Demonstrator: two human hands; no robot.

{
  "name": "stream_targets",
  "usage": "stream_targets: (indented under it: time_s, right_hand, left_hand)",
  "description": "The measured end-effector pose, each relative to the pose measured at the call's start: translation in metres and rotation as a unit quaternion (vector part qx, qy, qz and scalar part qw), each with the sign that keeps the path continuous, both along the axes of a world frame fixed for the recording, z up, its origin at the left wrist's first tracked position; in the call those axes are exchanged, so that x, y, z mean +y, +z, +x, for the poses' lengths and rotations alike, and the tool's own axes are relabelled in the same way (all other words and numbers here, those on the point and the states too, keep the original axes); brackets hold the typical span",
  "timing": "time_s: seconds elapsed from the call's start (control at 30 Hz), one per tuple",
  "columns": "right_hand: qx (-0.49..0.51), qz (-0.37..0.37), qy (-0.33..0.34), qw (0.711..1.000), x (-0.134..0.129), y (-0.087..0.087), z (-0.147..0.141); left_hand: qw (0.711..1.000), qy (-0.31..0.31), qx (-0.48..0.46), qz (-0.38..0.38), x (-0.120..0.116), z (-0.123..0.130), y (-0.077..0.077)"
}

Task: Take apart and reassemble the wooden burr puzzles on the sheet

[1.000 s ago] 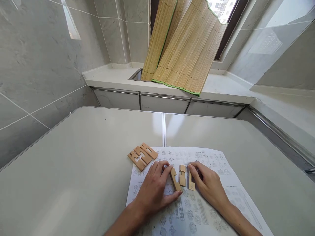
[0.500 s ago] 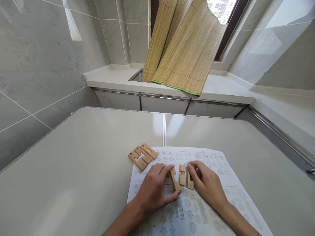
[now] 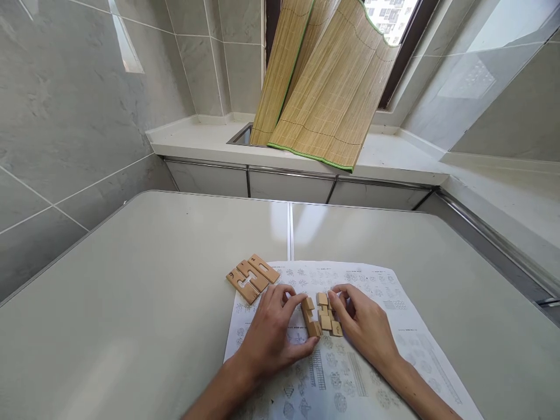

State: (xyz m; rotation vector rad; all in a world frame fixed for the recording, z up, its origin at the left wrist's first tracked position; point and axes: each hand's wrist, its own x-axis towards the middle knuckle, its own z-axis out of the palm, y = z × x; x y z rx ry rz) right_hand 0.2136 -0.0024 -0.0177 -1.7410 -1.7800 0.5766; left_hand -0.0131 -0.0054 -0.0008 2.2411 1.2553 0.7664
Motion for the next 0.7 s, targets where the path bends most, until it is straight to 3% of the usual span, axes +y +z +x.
stream_targets:
  time_s: [0.13, 0.37, 0.7]
  right_hand:
    - [-0.007, 0.015, 0.011, 1.000, 0.0001, -0.0019, 0.0026]
    - [0.001, 0.036, 0.092, 0.995, -0.0007, 0.0001, 0.0037]
    - [0.041, 0.011, 0.138, 0.989, -0.0062, 0.0028, -0.0038]
  left_hand:
    - [1.000, -0.002, 0.021, 0.003, -0.0001, -0.0007, -0.0002]
    - [0.999, 0.001, 0.036, 0.015, -0.0010, -0.0013, 0.0002]
    - [0.998, -0.049, 0.026, 0.024, -0.0015, 0.0014, -0.0038]
